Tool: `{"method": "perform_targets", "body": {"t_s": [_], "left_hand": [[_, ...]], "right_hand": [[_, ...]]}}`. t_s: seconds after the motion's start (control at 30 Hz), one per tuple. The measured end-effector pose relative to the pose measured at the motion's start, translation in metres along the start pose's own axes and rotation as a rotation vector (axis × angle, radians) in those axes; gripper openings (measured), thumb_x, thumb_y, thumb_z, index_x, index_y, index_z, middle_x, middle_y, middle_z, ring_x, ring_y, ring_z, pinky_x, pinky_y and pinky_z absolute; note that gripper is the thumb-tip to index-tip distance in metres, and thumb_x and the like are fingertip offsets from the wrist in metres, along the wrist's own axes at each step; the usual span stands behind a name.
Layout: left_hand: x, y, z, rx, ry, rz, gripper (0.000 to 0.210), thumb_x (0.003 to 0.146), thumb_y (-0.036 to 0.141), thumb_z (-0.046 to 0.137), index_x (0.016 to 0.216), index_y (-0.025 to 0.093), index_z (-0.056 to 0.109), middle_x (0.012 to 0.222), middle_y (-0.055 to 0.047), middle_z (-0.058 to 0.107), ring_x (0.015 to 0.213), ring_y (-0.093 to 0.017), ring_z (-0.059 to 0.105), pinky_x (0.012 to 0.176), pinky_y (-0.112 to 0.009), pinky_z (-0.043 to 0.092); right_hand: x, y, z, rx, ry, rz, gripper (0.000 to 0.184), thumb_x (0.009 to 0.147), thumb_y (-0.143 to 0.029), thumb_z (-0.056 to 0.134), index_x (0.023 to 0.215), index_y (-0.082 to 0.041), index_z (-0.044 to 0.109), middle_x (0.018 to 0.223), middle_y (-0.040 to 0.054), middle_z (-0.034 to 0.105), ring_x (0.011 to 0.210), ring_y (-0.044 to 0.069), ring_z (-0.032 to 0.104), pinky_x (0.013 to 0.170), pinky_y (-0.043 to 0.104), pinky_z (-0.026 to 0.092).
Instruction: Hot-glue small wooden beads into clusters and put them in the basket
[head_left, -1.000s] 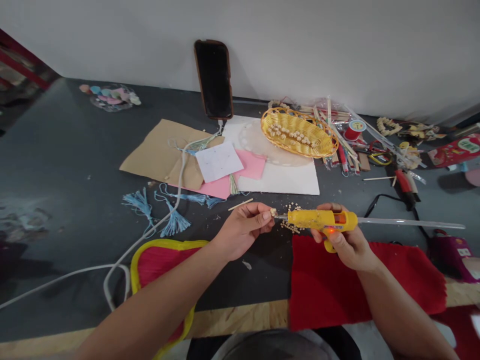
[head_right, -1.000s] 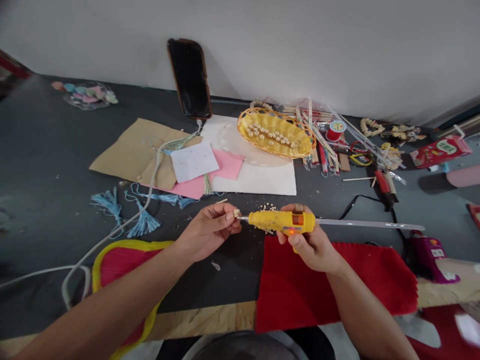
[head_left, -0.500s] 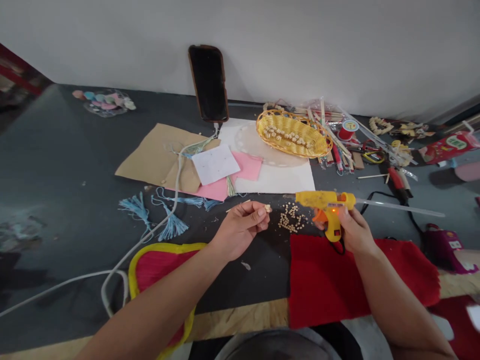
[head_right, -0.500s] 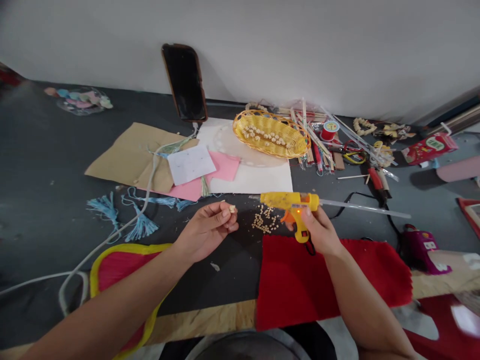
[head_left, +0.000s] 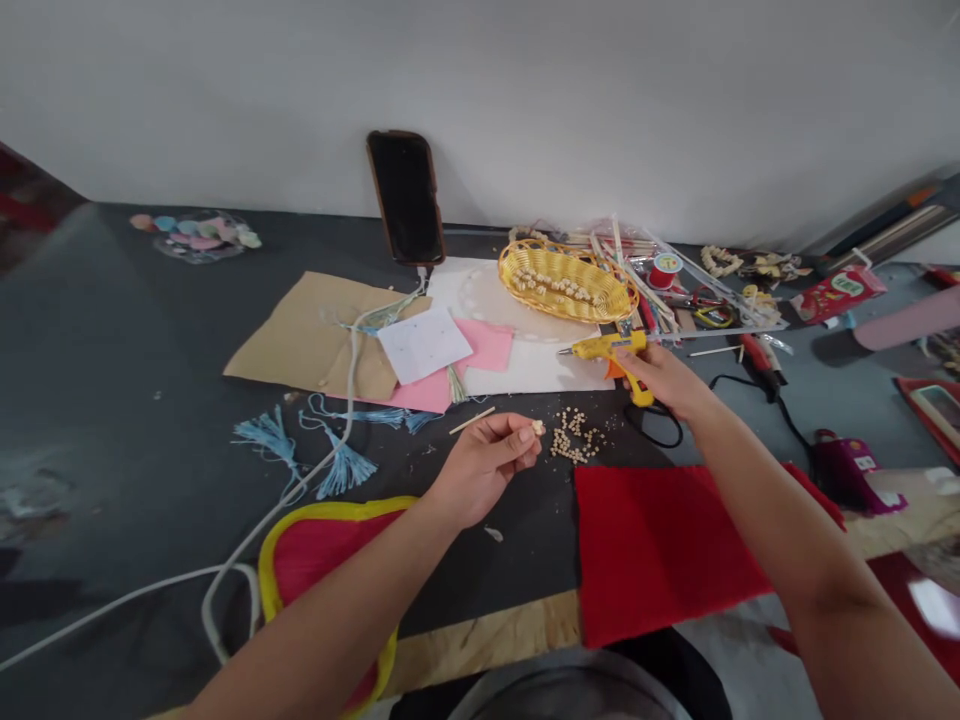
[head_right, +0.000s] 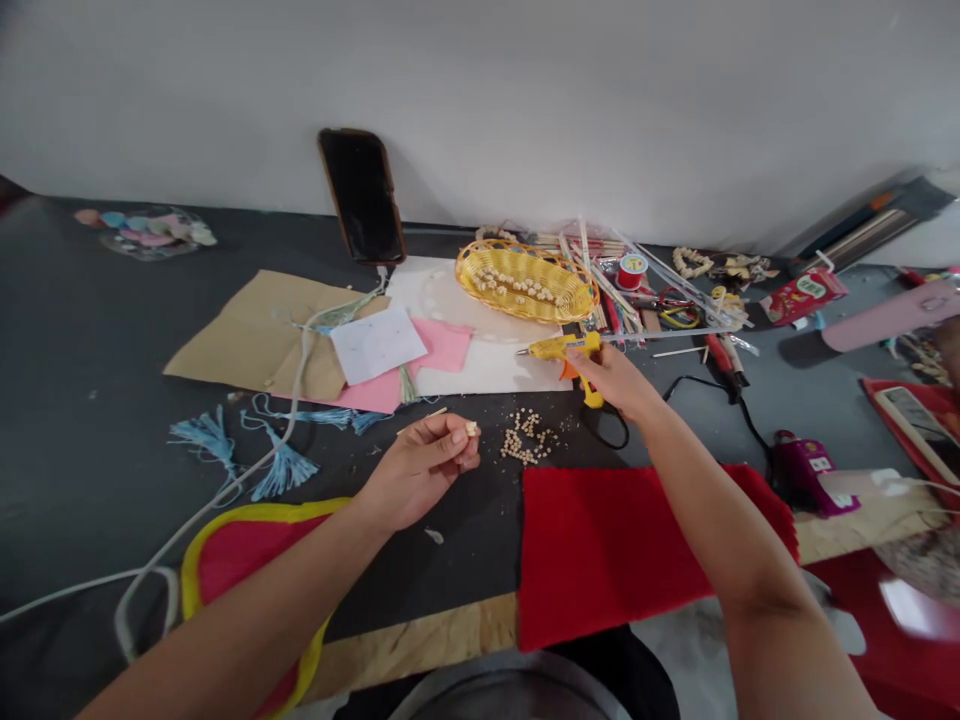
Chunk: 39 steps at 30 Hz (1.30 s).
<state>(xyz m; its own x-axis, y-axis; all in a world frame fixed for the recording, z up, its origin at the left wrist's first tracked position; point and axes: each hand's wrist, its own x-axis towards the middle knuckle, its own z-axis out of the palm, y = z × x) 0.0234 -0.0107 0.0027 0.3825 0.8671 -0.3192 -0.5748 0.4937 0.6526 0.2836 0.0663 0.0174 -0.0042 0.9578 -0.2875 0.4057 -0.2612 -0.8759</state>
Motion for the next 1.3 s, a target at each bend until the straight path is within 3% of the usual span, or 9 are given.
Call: {"method": "perform_targets", "body": {"t_s": [0.2, 0.33, 0.47, 0.7, 0.8, 0.9, 1.0, 1.17, 1.3], "left_hand": [[0.0, -0.002, -0.001, 0.011, -0.011, -0.008, 0.021, 0.062, 0.027, 0.084, 0.066, 0.012, 0.07, 0.061, -0.001, 0.063, 0.053, -0.006, 0.048, 0.054, -0.02, 0.037], [0.001, -0.002, -0.002, 0.029, -0.016, -0.003, 0.022, 0.063, 0.028, 0.083, 0.068, 0.012, 0.069, 0.06, -0.001, 0.062, 0.053, -0.006, 0.047, 0.054, -0.02, 0.037], [0.001, -0.002, -0.003, 0.03, -0.014, 0.005, 0.02, 0.063, 0.027, 0.083, 0.069, 0.013, 0.07, 0.062, -0.001, 0.063, 0.053, -0.006, 0.048, 0.054, -0.02, 0.037], [0.001, -0.003, -0.004, 0.034, -0.028, 0.013, 0.017, 0.066, 0.025, 0.081, 0.069, 0.013, 0.07, 0.06, 0.0, 0.063, 0.052, -0.006, 0.047, 0.054, -0.021, 0.036], [0.001, -0.003, -0.004, 0.031, -0.027, 0.01, 0.016, 0.066, 0.024, 0.081, 0.07, 0.013, 0.07, 0.06, 0.0, 0.063, 0.053, -0.006, 0.048, 0.055, -0.021, 0.037], [0.001, -0.003, -0.003, 0.031, -0.019, 0.004, 0.017, 0.065, 0.025, 0.082, 0.069, 0.013, 0.07, 0.06, -0.001, 0.063, 0.053, -0.006, 0.048, 0.055, -0.021, 0.037], [0.0, -0.003, -0.002, 0.033, -0.002, 0.004, 0.018, 0.064, 0.024, 0.082, 0.068, 0.012, 0.069, 0.06, -0.001, 0.063, 0.053, -0.006, 0.048, 0.055, -0.021, 0.037], [-0.001, 0.0, -0.001, 0.036, 0.004, -0.004, 0.02, 0.063, 0.026, 0.083, 0.068, 0.012, 0.07, 0.06, -0.001, 0.062, 0.053, -0.006, 0.048, 0.055, -0.021, 0.036], [-0.002, 0.0, 0.0, 0.04, 0.015, -0.02, 0.022, 0.061, 0.026, 0.084, 0.068, 0.012, 0.07, 0.061, -0.001, 0.063, 0.054, -0.007, 0.049, 0.054, -0.021, 0.036]], "right_hand": [[0.001, 0.015, -0.019, -0.408, 0.049, -0.057, 0.048, 0.08, -0.06, 0.057, 0.1, -0.018, 0.063, 0.08, 0.0049, 0.07, 0.066, 0.016, 0.063, 0.054, 0.024, 0.045], [-0.006, 0.016, -0.021, -0.598, 0.1, -0.025, 0.055, 0.075, -0.056, 0.065, 0.114, -0.019, 0.06, 0.092, 0.0078, 0.072, 0.076, 0.022, 0.068, 0.061, 0.028, 0.049], [-0.011, 0.011, -0.013, -0.694, 0.129, -0.041, 0.054, 0.074, -0.049, 0.066, 0.116, -0.017, 0.058, 0.091, 0.0089, 0.072, 0.08, 0.024, 0.068, 0.063, 0.029, 0.048], [-0.017, 0.009, -0.011, -0.866, 0.117, -0.083, 0.049, 0.082, -0.053, 0.057, 0.115, -0.016, 0.059, 0.087, 0.0095, 0.072, 0.076, 0.025, 0.067, 0.061, 0.031, 0.046], [-0.019, 0.0, -0.013, -0.935, 0.221, -0.216, 0.044, 0.087, -0.049, 0.053, 0.115, -0.016, 0.059, 0.091, 0.0101, 0.071, 0.077, 0.025, 0.067, 0.064, 0.034, 0.048], [-0.008, -0.014, -0.011, -0.961, 0.386, -0.479, 0.041, 0.088, -0.035, 0.055, 0.124, -0.017, 0.054, 0.118, 0.0134, 0.062, 0.095, 0.026, 0.064, 0.075, 0.036, 0.05], [0.018, -0.028, -0.007, -1.047, 0.33, -0.588, 0.047, 0.085, -0.023, 0.058, 0.131, -0.017, 0.049, 0.13, 0.0142, 0.055, 0.103, 0.028, 0.06, 0.077, 0.037, 0.05], [0.062, -0.033, 0.0, -1.088, 0.218, -0.56, 0.02, 0.088, -0.019, 0.052, 0.101, -0.019, 0.067, 0.104, 0.0094, 0.068, 0.092, 0.025, 0.063, 0.072, 0.033, 0.048], [0.077, -0.03, 0.006, -1.012, 0.235, -0.663, 0.02, 0.089, -0.02, 0.049, 0.091, -0.019, 0.068, 0.096, 0.0083, 0.069, 0.088, 0.022, 0.062, 0.072, 0.03, 0.047]]}}
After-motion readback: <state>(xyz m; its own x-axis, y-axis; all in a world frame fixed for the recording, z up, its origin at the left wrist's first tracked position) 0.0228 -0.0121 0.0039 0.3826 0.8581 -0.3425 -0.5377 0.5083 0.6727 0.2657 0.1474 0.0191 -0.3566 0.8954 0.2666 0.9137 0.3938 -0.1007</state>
